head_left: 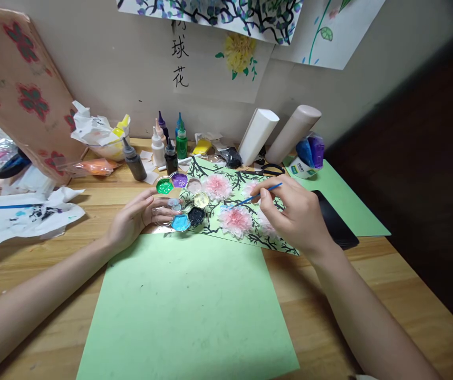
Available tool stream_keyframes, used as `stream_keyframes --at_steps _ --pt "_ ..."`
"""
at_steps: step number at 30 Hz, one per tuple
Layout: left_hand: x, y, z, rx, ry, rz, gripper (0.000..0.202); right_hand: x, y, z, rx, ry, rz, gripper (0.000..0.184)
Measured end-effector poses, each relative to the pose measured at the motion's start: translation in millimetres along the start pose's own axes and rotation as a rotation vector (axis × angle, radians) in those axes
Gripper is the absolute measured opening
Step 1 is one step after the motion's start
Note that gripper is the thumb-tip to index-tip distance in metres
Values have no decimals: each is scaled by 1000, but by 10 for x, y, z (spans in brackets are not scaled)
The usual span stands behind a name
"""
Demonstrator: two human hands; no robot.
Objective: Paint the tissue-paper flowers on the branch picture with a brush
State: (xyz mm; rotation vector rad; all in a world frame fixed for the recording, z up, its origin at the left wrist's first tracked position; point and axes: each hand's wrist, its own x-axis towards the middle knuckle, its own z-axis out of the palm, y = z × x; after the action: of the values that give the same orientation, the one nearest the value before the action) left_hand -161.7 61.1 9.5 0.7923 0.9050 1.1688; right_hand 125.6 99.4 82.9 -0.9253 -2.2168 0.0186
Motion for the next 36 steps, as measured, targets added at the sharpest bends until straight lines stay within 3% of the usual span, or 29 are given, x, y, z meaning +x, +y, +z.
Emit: stream_keyframes --at_steps 15,23,26,33,36 --pt "1 -11 -9 0 -8 9 21 -9 41 0 33 16 24 17" --pt "9 -4 -6 -3 -12 5 22 -38 -70 -67 173 172 105 20" --pt "0 -6 -16 0 -30 7 21 -49 -172 -43 329 122 112 20" --pt "16 -28 -23 -17 -45 18 20 -96 -321 122 452 -190 -94 23" --pt "11 -24 -26 -10 -55 18 21 -109 -328 143 450 -181 -106 22"
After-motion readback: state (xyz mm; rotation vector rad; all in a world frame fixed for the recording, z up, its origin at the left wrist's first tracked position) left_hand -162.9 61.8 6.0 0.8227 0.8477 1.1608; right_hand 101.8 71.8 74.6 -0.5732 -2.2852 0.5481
